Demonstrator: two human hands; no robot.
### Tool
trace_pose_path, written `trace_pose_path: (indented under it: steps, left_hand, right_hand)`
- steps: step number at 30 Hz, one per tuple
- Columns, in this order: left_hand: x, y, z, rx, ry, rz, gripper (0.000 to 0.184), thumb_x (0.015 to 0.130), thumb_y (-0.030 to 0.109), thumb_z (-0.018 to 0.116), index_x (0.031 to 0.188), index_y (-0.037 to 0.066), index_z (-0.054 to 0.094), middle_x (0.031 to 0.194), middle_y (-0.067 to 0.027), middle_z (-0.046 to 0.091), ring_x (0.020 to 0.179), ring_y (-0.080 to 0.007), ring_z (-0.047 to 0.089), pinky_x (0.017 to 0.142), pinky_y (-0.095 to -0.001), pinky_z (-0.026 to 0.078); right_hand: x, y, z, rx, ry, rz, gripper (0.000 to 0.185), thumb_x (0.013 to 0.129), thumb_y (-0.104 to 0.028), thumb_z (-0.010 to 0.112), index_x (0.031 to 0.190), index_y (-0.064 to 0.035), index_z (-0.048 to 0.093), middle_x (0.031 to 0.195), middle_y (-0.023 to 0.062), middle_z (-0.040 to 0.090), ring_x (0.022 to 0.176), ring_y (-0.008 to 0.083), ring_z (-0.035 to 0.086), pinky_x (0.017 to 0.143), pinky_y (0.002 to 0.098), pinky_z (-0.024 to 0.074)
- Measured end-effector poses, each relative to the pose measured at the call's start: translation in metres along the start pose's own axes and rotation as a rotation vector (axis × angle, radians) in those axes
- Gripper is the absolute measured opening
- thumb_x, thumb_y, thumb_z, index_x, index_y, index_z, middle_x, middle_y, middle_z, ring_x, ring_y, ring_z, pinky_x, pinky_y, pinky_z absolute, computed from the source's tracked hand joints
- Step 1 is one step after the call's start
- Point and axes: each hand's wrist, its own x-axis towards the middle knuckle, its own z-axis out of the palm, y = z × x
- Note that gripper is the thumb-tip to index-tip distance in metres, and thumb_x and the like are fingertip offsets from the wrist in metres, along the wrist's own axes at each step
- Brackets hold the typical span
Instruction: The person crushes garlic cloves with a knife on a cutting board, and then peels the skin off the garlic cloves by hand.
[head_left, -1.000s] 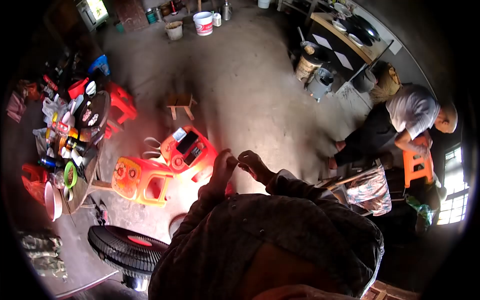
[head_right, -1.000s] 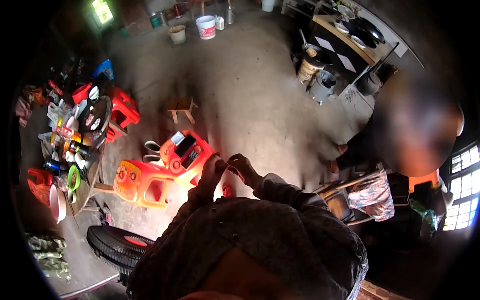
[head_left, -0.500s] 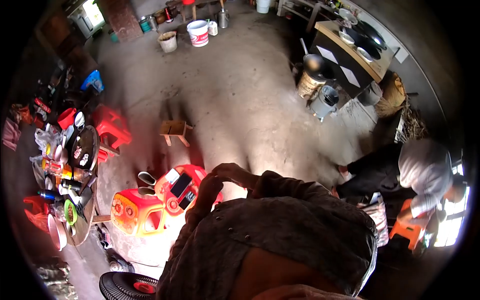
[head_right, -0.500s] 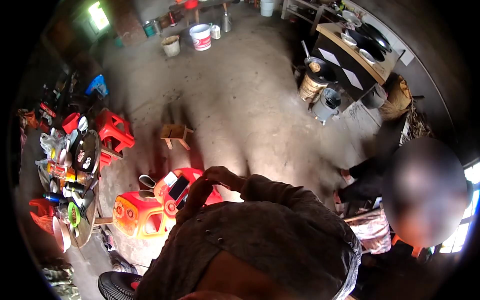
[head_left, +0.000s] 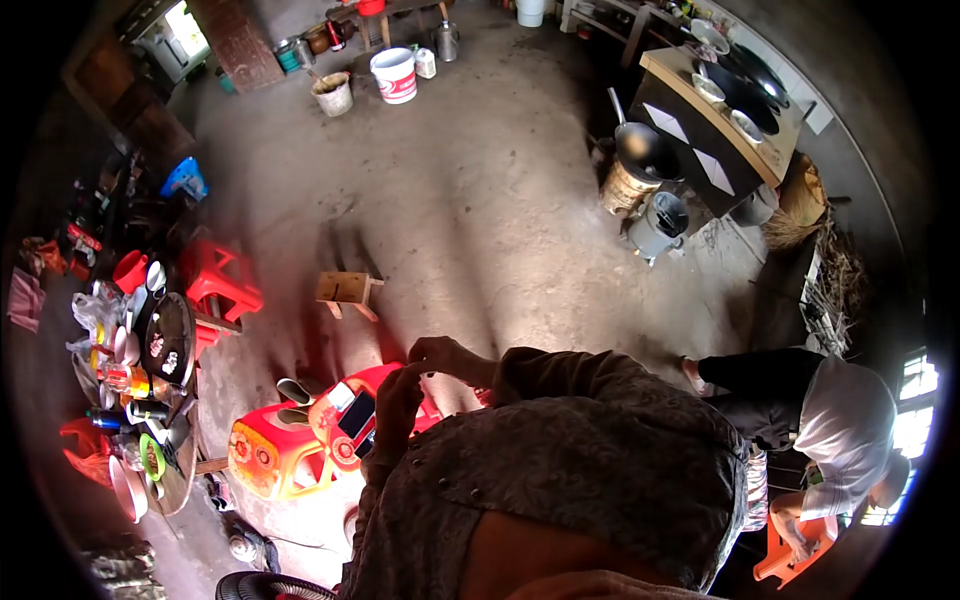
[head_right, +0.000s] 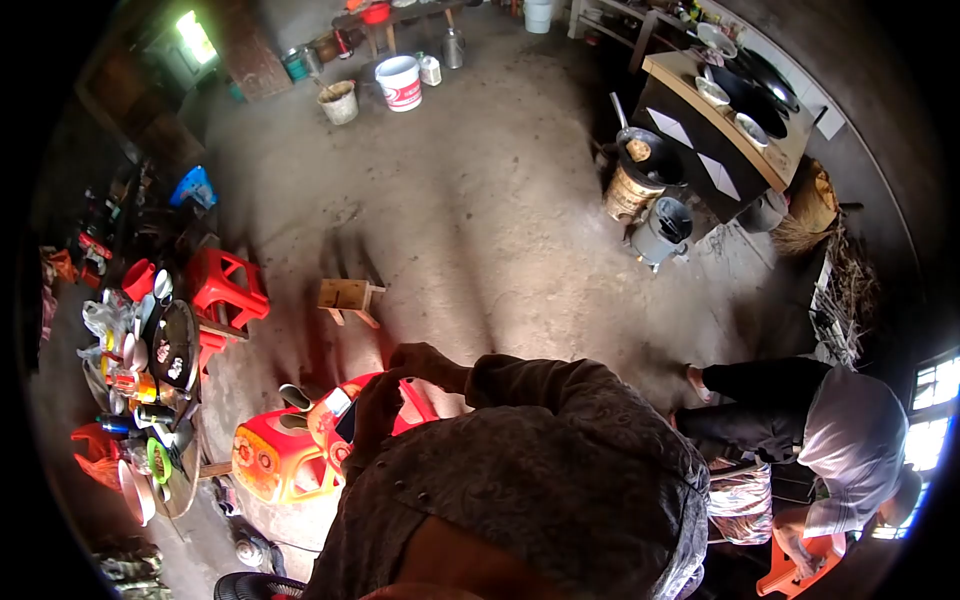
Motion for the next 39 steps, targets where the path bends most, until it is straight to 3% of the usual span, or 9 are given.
trace_pose_path:
  steps: [2,5,9,12,13,16,22,27,39]
  left_hand:
    - [0.002,-0.007,-0.022,-0.241,-0.024,-0.132,0.017,0.094,0.006,0.058,0.108,-0.003,0.061,0.076,0.0001,0.051,0.062,-0.0068,0.049,0.055,-0.0212,0.040]
    - [-0.009,-0.009,-0.030,0.729,-0.019,0.569,0.020,0.097,0.014,0.057,0.105,-0.004,0.062,0.072,0.0004,0.052,0.059,-0.0055,0.047,0.053,-0.0198,0.039]
    - [-0.030,0.017,-0.038,0.059,0.030,0.158,0.019,0.088,0.003,0.059,0.104,-0.001,0.068,0.079,-0.0011,0.058,0.066,-0.0079,0.053,0.058,-0.0241,0.045]
    - [-0.042,0.042,-0.038,0.442,0.258,0.219,0.027,0.090,0.027,0.069,0.094,0.001,0.072,0.071,0.0000,0.058,0.063,-0.0069,0.054,0.055,-0.0232,0.045]
    - [-0.044,0.043,-0.046,0.012,0.277,0.109,0.027,0.089,0.025,0.069,0.091,-0.001,0.072,0.074,-0.0026,0.063,0.064,-0.0078,0.057,0.054,-0.0236,0.046]
    - [-0.062,0.059,-0.043,0.053,0.345,0.282,0.016,0.087,0.009,0.060,0.089,-0.006,0.066,0.075,-0.0079,0.065,0.058,-0.0105,0.057,0.055,-0.0249,0.047]
    - [-0.099,0.079,-0.048,0.224,0.487,0.322,0.014,0.093,0.008,0.056,0.093,-0.004,0.062,0.075,-0.0072,0.064,0.058,-0.0096,0.056,0.055,-0.0237,0.047]
    - [-0.106,0.058,-0.067,-0.051,0.485,0.482,0.013,0.096,0.011,0.056,0.098,-0.002,0.060,0.076,-0.0054,0.062,0.062,-0.0092,0.055,0.056,-0.0231,0.046]
    - [-0.125,0.066,-0.072,-0.244,0.390,0.423,0.018,0.097,0.014,0.058,0.102,-0.003,0.060,0.078,-0.0053,0.061,0.061,-0.0091,0.051,0.054,-0.0213,0.040]
  right_hand:
    - [0.004,0.000,0.004,0.001,-0.034,0.034,0.028,0.087,-0.024,0.073,0.101,-0.0019,0.064,0.091,0.0040,0.066,0.080,0.0118,0.060,0.071,0.0279,0.0493]
    - [0.012,0.004,0.015,0.010,-0.079,-0.012,0.026,0.088,-0.024,0.072,0.102,-0.0031,0.064,0.090,0.0035,0.066,0.080,0.0102,0.059,0.070,0.0272,0.0488]
    - [0.025,0.001,0.034,-0.029,-0.121,-0.225,0.018,0.092,-0.019,0.067,0.100,-0.0037,0.063,0.090,0.0029,0.065,0.086,0.0109,0.061,0.076,0.0271,0.0502]
    - [0.048,0.016,0.049,0.210,-0.301,-0.322,0.018,0.097,-0.016,0.060,0.109,-0.0029,0.058,0.099,0.0027,0.063,0.091,0.0122,0.061,0.082,0.0285,0.0502]
    - [0.064,0.030,0.057,0.330,-0.346,-0.370,0.023,0.093,-0.019,0.066,0.105,-0.0021,0.057,0.096,0.0062,0.062,0.090,0.0133,0.061,0.081,0.0293,0.0518]
    - [0.042,-0.031,0.069,0.110,-0.320,-0.298,0.015,0.096,-0.013,0.061,0.107,-0.0035,0.057,0.096,0.0039,0.062,0.090,0.0109,0.060,0.081,0.0264,0.0492]
    - [0.041,-0.055,0.100,-0.040,-0.345,-0.365,0.015,0.093,-0.011,0.064,0.105,-0.0033,0.059,0.092,0.0038,0.062,0.087,0.0096,0.058,0.074,0.0261,0.0474]
    - [0.036,-0.072,0.124,-0.018,-0.433,-0.373,0.018,0.096,-0.010,0.060,0.112,-0.0022,0.059,0.096,0.0014,0.061,0.088,0.0086,0.057,0.077,0.0245,0.0467]
    - [0.038,-0.105,0.128,0.274,-0.681,0.146,0.027,0.101,-0.019,0.050,0.124,-0.0066,0.059,0.093,-0.0007,0.060,0.075,0.0040,0.048,0.064,0.0194,0.0376]
